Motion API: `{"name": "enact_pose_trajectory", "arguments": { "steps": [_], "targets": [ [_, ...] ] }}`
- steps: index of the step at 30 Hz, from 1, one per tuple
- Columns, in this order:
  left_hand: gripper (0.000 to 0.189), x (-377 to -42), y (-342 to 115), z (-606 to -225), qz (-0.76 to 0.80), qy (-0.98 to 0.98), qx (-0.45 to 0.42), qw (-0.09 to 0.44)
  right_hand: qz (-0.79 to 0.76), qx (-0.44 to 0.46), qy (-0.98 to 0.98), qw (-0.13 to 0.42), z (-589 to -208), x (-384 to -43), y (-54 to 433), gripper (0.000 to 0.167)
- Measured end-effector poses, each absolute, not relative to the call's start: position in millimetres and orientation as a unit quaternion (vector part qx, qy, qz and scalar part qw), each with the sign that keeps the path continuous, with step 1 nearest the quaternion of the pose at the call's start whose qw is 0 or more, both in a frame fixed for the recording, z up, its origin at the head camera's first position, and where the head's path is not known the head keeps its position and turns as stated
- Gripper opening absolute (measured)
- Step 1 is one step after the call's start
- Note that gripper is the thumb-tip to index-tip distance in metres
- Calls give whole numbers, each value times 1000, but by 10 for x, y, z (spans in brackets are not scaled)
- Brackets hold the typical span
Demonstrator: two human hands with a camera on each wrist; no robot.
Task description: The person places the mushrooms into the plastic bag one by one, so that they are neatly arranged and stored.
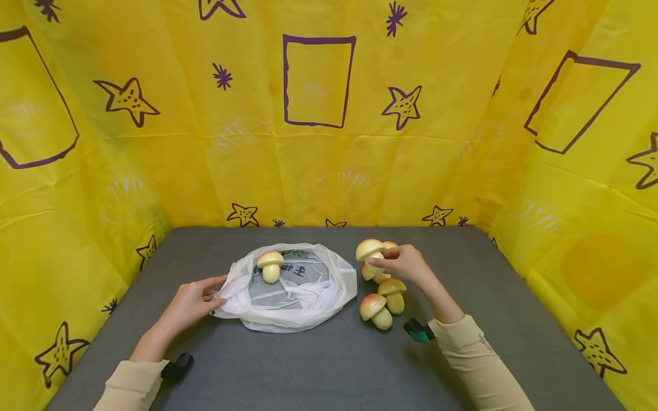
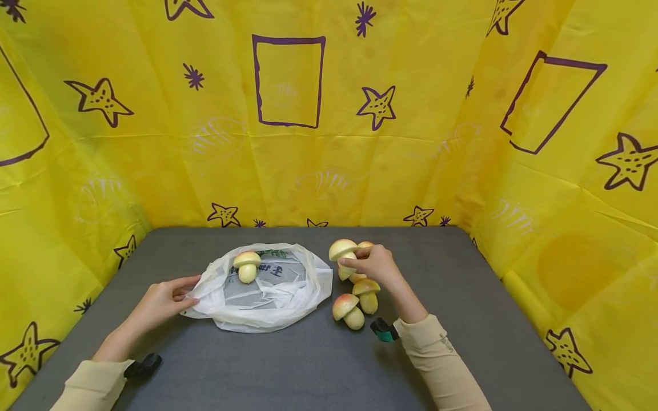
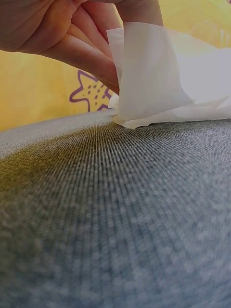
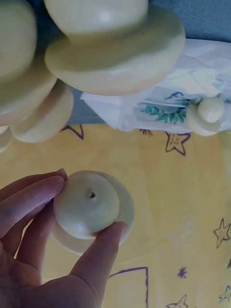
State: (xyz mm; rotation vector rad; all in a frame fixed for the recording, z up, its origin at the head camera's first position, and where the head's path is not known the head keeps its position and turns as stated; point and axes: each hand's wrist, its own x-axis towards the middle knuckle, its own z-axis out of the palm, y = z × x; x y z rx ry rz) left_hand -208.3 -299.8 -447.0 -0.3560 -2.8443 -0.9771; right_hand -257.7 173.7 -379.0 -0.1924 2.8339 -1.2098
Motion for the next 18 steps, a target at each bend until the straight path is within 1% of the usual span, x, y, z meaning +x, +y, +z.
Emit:
{"name": "enact_pose_trajectory", "arguments": {
  "steps": [6, 12, 18],
  "targets": [
    [51, -2082, -3000, -4465, -325, -936, -119, 56, -401, -73, 913, 24, -3777, -2597, 1666, 34],
    [51, -2091, -3008, -4473, -326, -936, -119, 59, -415, -77, 906, 29, -3737, -2603, 1581, 35],
    [51, -2092, -3007, -4479, -327, -936, -119, 58, -418, -83, 904, 46, -3719, -2625, 1508, 41]
  ]
}}
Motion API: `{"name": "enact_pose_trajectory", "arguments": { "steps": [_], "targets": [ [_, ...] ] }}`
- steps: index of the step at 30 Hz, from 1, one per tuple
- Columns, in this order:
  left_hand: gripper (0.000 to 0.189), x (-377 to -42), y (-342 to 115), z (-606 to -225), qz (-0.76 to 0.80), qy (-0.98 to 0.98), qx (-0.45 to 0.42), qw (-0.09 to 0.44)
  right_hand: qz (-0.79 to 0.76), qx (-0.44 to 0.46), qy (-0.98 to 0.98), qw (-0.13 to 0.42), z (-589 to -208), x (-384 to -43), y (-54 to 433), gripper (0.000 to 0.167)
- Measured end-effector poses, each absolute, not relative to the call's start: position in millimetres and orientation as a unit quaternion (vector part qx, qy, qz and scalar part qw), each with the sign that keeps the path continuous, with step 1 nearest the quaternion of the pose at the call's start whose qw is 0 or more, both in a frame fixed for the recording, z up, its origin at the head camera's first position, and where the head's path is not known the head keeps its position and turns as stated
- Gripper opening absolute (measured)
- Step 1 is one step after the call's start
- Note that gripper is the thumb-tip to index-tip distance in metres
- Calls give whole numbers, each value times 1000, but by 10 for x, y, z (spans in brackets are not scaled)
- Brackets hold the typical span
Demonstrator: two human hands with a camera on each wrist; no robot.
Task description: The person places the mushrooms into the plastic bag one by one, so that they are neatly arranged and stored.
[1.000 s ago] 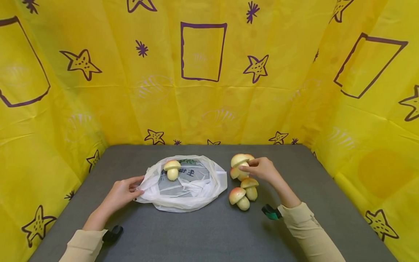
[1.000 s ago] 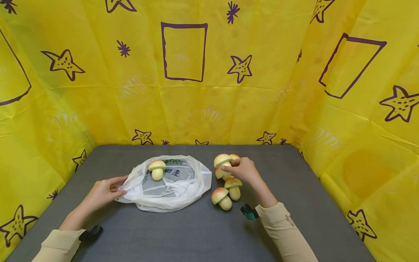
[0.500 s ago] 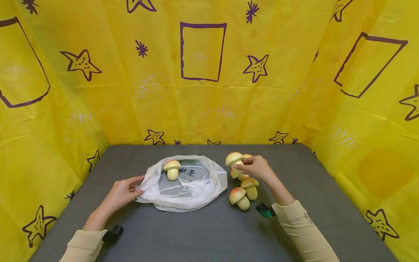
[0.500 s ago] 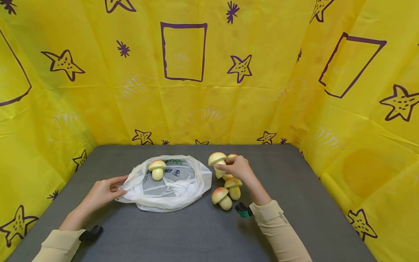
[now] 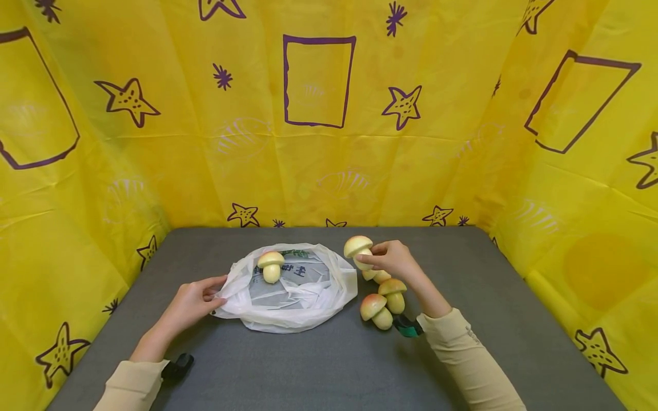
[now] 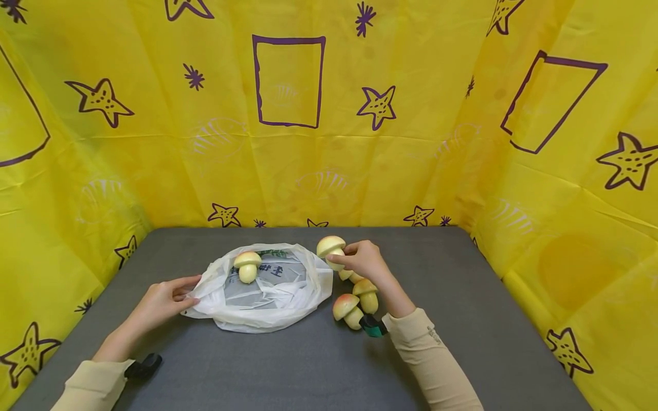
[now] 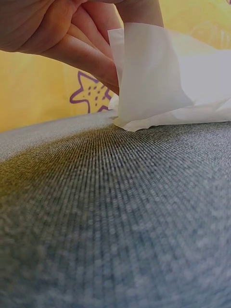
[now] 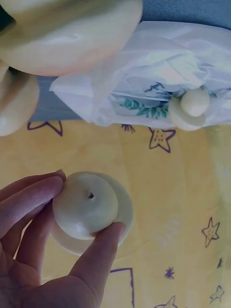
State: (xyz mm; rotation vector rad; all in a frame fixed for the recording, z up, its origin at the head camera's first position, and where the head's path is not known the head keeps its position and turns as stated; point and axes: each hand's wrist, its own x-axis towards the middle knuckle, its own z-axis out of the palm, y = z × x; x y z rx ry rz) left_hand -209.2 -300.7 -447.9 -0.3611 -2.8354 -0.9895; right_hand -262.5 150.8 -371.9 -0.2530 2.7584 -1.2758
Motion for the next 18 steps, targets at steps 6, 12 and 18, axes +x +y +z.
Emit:
{"name": "enact_pose_trajectory", "arguments": {
  "steps": [6, 12, 18],
  "targets": [
    [51, -2086, -3002, -4473, -326, -936, -118, 56, -445, -88, 889, 60, -3712, -2625, 1438, 43],
    [51, -2086, -3008, -4475, -327, -936, -119, 57, -446, -87, 889, 62, -3706, -2650, 1366, 41],
    [52, -2089, -3010, -4477, -328, -936, -119, 56, -441, -91, 891, 59, -3699, -2672, 1292, 41]
  ]
}}
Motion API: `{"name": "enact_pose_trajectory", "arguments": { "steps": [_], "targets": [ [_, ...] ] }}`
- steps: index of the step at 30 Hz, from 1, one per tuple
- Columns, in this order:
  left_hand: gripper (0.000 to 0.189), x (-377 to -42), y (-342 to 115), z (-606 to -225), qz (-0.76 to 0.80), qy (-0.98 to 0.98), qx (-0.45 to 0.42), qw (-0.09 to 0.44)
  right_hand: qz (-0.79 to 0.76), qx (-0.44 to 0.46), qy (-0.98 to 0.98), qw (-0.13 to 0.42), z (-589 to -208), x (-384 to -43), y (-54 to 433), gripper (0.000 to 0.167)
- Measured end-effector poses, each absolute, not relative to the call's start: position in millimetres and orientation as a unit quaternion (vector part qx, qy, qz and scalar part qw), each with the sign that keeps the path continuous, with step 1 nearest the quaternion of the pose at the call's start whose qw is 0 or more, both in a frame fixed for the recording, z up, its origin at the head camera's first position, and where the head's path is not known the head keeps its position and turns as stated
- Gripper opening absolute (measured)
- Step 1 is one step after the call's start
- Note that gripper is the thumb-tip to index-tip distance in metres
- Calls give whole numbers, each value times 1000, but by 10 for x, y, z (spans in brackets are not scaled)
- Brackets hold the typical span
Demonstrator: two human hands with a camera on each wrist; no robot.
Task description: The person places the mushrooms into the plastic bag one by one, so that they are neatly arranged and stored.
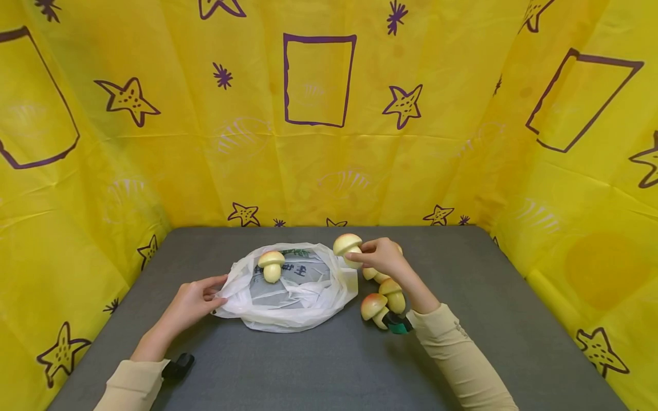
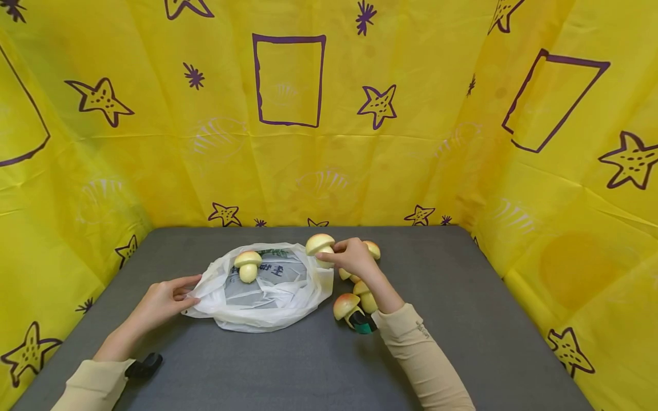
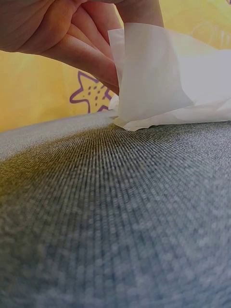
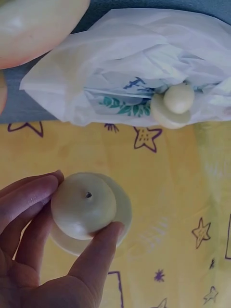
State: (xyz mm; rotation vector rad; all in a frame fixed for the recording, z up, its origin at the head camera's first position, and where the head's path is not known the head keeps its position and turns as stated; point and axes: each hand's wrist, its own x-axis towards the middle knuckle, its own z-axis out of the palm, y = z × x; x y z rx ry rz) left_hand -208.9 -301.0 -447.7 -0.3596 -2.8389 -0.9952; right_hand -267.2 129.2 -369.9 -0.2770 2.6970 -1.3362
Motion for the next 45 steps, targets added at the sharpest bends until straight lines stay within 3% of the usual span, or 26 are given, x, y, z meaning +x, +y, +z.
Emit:
{"name": "enact_pose_trajectory", "arguments": {
  "steps": [32, 45],
  "targets": [
    [51, -2090, -3033, -4496, -329, -934, -123, 59, -464, -92, 876, 92, -3756, -2818, 788, 36],
    [51, -2083, -3024, -4498, -325, -937, -114, 54, -466, -70, 875, 109, -3833, -2864, 620, 46]
  ]
}}
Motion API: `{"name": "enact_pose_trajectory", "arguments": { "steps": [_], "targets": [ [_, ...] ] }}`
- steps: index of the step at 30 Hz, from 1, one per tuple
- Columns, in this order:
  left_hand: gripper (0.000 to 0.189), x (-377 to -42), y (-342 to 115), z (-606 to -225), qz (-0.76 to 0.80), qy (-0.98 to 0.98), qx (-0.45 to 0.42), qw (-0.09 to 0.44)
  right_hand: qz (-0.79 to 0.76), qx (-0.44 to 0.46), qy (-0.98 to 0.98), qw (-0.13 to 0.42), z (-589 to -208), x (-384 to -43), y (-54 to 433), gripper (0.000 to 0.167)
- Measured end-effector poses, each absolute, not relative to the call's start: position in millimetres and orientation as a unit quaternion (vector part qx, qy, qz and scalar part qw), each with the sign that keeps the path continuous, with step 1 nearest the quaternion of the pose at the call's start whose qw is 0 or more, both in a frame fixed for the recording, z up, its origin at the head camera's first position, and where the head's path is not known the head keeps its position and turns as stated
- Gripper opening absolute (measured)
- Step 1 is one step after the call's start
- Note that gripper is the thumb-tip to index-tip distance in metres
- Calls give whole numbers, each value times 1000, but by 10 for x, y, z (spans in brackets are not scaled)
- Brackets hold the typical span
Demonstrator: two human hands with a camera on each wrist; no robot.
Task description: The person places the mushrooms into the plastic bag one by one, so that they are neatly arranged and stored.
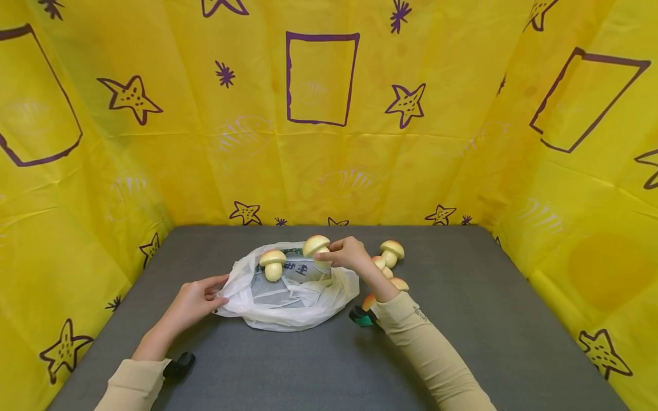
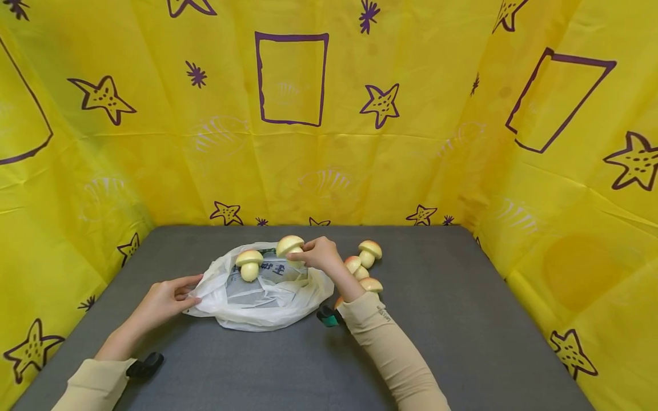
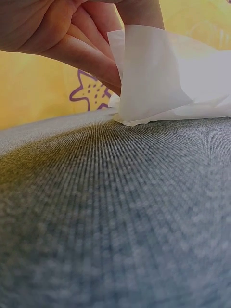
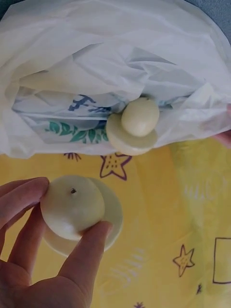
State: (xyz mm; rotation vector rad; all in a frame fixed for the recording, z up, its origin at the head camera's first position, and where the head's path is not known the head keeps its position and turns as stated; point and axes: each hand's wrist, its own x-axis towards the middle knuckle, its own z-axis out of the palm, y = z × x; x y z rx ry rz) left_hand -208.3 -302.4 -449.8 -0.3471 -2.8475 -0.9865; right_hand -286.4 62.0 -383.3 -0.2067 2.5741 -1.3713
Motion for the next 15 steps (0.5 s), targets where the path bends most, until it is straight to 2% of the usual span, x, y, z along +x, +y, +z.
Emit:
{"name": "enact_pose_trajectory", "arguments": {
  "steps": [7, 15],
  "targets": [
    [51, -2076, -3021, -4507, -326, -935, -129, 62, -477, -53, 868, 126, -3862, -2884, 537, 59],
    [50, -2088, -3025, -4516, -326, -935, -126, 61, -477, -28, 868, 134, -3943, -2959, 441, 62]
  ]
}}
